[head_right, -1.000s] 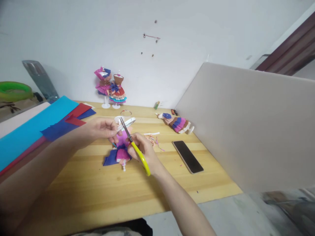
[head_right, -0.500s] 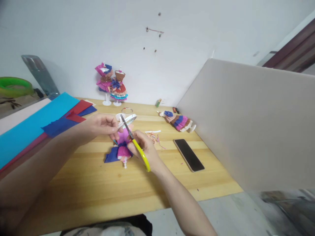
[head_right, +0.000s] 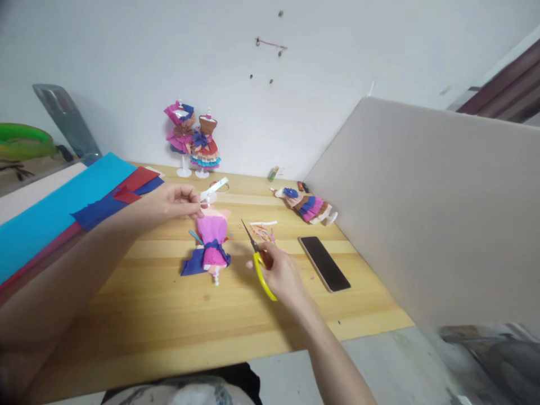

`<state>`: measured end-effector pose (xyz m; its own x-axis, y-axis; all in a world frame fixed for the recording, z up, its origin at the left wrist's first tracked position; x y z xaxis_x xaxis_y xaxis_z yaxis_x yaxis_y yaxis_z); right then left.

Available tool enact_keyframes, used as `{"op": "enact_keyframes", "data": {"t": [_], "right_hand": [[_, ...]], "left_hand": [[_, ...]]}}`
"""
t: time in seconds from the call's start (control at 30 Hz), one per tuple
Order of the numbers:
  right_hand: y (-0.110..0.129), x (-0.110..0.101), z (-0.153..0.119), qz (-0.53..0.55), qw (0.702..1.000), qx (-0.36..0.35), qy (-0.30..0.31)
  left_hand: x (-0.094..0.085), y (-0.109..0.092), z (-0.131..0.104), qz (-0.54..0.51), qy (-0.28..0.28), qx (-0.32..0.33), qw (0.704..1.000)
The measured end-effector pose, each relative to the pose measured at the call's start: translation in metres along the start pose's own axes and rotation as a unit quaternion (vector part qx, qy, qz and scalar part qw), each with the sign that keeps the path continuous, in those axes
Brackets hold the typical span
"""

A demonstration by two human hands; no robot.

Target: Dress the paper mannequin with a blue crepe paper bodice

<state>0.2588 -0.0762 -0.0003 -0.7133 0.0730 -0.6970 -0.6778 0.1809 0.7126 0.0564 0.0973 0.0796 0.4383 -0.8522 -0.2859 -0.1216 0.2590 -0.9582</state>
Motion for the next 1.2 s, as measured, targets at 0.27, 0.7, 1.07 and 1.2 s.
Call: {"op": "enact_keyframes", "data": {"t": [0.27,0.7,1.07,1.2], "right_hand": [[0.002,0.016,0.003,-0.283,0.943,0.12,0.129],[0.044,-0.022,0.005,-0.097,0.969,-0.207,-0.098],[0.053,-0.026,0.026,-0.095,0.929,-0.358,0.003],[0.04,-0.036,0.065,-0.166,0.95,-0.261,-0.053]], "left_hand": [[0.009,-0.001,0.0,0.118,0.067,0.016,0.991],[0.024,-0.01,-0.008,0.269,0.158,0.094,0.945],[0.021,-0.002,0.002,0.163,0.133,0.108,0.972],[-0.003,-0.004,0.001,0.114,0.005,0.061,0.992]]}}
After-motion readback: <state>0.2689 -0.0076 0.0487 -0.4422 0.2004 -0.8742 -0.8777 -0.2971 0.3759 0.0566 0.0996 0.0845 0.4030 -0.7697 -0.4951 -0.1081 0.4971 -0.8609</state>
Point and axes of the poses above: each hand's wrist, its own z-axis towards the middle knuckle, its own x-axis out of the palm, y = z × x, the point moved 4 cm from there along z, towards the middle knuckle, and after that the axes turned 13 degrees about y, right-handed, at the moved point
